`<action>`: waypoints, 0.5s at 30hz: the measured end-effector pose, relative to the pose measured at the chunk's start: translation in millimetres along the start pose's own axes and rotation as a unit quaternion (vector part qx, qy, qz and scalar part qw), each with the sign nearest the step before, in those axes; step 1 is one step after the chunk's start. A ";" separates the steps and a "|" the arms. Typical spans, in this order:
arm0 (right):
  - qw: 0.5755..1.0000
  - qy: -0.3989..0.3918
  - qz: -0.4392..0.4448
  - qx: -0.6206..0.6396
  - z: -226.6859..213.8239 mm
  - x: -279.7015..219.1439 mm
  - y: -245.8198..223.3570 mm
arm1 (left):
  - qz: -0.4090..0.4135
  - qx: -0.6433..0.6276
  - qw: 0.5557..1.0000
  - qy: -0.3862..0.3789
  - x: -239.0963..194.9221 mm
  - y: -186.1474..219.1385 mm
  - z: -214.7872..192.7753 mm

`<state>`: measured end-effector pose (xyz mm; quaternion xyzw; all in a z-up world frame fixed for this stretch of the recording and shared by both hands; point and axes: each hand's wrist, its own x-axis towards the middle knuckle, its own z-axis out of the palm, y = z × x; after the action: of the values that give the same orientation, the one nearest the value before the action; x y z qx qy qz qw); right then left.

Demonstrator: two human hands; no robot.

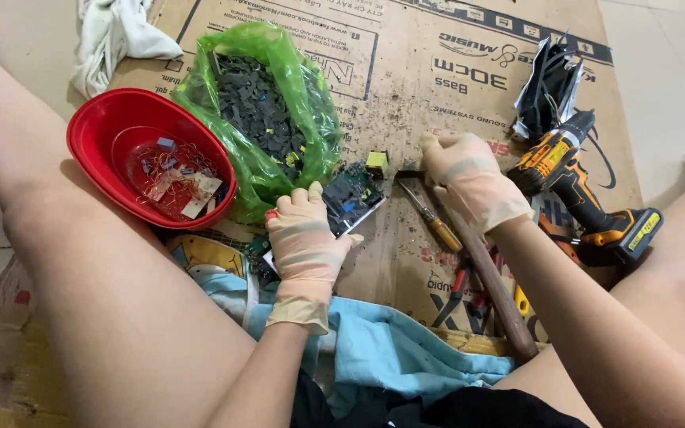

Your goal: The person sits on the floor and uses a hammer to break apart a small electronic device. They then use a screwdriver to pry off and remove components from the circuit board, placing the removed pieces into a red bowl.

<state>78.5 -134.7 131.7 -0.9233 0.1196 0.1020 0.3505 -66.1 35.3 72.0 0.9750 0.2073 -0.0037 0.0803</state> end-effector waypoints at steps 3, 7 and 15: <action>0.999 -0.021 -0.004 -0.047 -2.9 -4.8 13.1 | 0.018 -0.004 1.000 -0.010 0.5 0.7 -1.0; 0.954 -0.087 -0.040 -0.283 -12.7 -44.4 -20.2 | -0.003 0.006 0.998 -0.056 1.5 0.6 -5.6; 0.826 -0.137 -0.222 -0.500 31.0 -18.5 -41.0 | -0.018 0.004 0.996 -0.085 0.8 -4.6 -7.7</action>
<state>69.7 -81.4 139.5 -0.9504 -0.2052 0.1924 -0.1327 -67.4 41.0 78.8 0.9674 0.2176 -0.0892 0.0940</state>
